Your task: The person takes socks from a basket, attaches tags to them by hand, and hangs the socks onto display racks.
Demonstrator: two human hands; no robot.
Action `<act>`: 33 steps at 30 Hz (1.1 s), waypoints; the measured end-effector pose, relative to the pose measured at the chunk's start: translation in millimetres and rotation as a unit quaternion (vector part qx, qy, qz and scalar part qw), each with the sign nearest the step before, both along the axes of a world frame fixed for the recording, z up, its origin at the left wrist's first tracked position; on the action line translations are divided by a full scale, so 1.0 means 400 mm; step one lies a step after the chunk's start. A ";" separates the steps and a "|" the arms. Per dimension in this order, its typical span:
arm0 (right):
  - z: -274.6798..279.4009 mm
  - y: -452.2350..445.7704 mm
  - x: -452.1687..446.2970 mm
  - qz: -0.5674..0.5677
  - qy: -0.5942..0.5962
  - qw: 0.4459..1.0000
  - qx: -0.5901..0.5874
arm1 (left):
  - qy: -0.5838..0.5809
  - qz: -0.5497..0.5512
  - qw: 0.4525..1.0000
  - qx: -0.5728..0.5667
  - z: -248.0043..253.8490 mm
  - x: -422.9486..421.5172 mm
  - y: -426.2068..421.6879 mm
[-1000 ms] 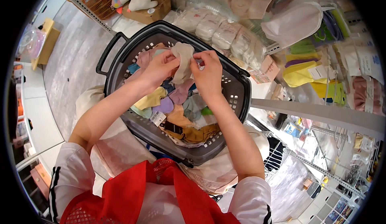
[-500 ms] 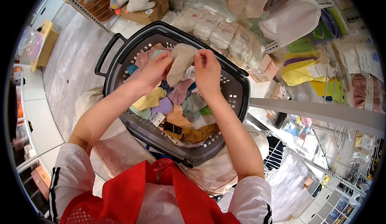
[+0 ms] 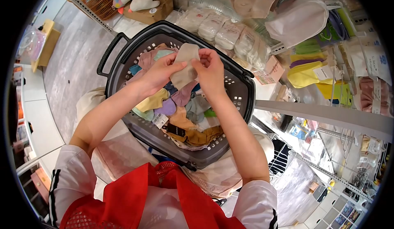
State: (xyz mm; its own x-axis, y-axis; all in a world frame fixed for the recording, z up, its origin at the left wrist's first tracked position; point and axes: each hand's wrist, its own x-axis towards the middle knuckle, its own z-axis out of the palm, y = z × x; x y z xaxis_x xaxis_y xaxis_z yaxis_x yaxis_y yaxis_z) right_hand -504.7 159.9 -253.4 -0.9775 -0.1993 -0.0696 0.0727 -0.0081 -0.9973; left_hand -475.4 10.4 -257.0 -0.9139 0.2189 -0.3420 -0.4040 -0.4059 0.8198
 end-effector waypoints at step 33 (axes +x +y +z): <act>0.021 0.028 -0.025 0.041 -0.079 0.989 -0.121 | 0.189 -0.065 0.955 -0.218 -0.026 -0.030 -0.010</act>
